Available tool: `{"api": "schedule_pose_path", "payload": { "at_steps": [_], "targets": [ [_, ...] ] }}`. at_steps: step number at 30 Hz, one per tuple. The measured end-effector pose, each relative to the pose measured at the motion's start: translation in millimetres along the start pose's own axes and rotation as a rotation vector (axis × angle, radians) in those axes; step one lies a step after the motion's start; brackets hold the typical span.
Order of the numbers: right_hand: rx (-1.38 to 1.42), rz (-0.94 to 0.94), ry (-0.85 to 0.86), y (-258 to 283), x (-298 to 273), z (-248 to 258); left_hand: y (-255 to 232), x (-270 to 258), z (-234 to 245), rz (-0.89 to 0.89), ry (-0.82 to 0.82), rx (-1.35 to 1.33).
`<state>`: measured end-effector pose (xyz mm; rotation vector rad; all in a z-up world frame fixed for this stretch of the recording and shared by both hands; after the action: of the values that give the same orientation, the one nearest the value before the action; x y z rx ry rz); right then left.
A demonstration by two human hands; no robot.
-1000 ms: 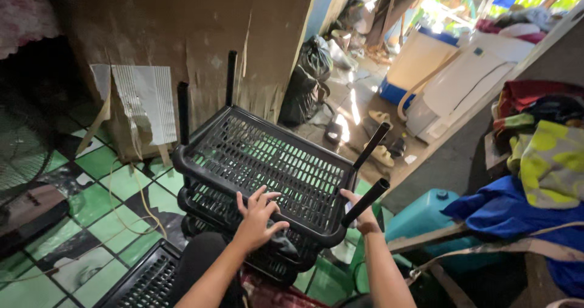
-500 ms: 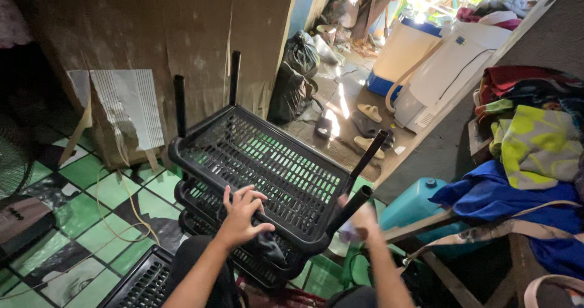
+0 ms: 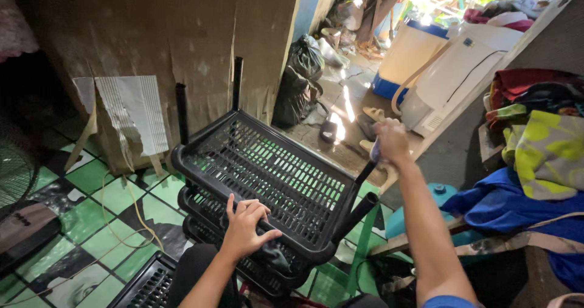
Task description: The person assembles a stack of black plastic baskets by inserting vertical support rods into the corners of each basket and stacking them together. The person handles the baskets and rods by hand, aligning and securing each layer.
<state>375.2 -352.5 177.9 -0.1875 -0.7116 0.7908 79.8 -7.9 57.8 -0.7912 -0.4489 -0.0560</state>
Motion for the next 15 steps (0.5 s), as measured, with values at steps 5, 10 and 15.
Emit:
{"api": "schedule_pose_path", "payload": {
  "at_steps": [5,10,15],
  "targets": [
    [0.229,-0.079,-0.299,-76.1,0.2,4.5,0.0,0.8,3.1,-0.023,-0.02,-0.013],
    [0.022,0.197,-0.046,-16.6,-0.2,-0.8,1.5,-3.5,-2.3,-0.032,-0.014,-0.011],
    [0.107,-0.162,0.328,-69.1,21.3,-15.8,0.3,1.1,-1.1,-0.068,-0.055,-0.005]
  ]
}}
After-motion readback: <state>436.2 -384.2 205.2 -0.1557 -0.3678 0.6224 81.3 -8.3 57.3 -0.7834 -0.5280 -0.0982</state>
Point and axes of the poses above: each hand's wrist, its own x-axis towards the middle knuckle, its own z-axis out of the back of the hand, y = z × x, the point moved 10 cm from there along x, towards the middle knuckle, and after that the axes turned 14 degrees about z, right-handed, at the moved point
